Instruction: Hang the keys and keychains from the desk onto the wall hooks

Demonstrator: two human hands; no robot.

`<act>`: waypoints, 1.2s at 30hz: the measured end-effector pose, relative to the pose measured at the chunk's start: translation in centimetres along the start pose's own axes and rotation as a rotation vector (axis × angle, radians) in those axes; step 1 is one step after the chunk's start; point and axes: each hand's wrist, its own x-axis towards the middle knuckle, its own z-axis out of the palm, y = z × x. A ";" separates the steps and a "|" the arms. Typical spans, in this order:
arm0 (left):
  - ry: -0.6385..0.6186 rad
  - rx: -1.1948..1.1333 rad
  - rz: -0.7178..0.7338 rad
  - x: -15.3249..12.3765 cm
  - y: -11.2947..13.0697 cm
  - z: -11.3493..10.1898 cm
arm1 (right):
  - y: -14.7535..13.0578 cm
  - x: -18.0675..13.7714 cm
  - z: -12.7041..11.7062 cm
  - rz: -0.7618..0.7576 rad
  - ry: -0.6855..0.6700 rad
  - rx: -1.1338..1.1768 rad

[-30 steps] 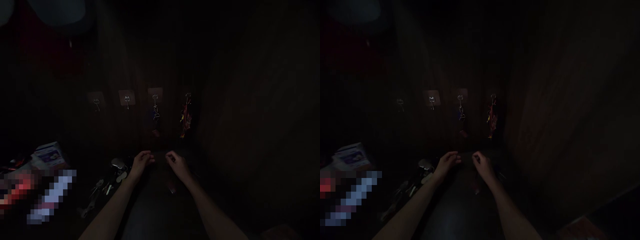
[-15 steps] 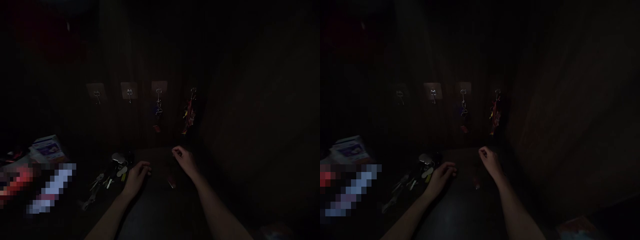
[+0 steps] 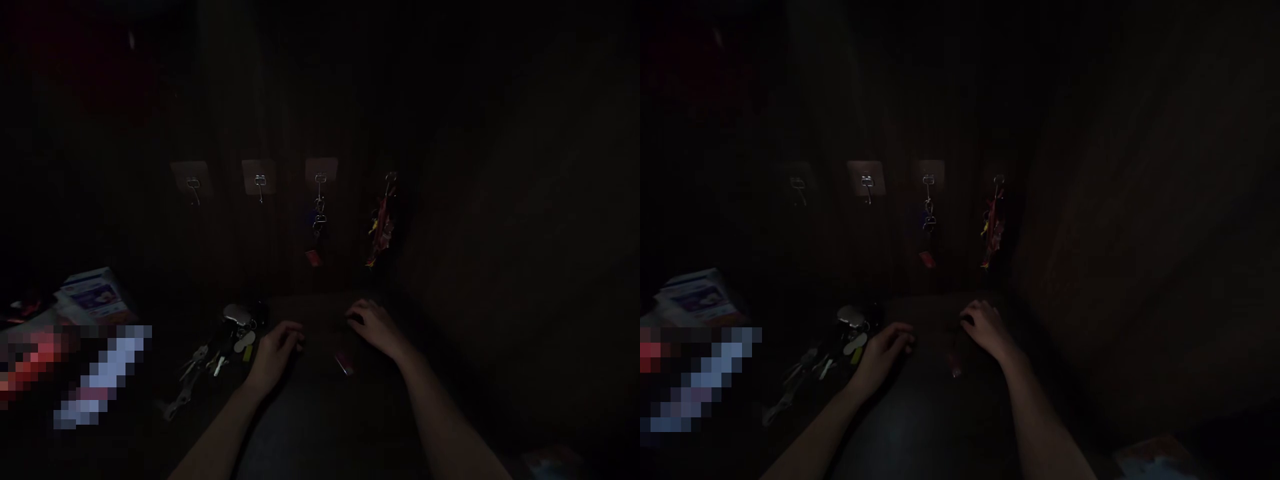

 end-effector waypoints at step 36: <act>0.049 -0.594 -0.181 0.4 1.3 1.1 | -7.8 -0.1 2.2 0.061 -0.041 0.795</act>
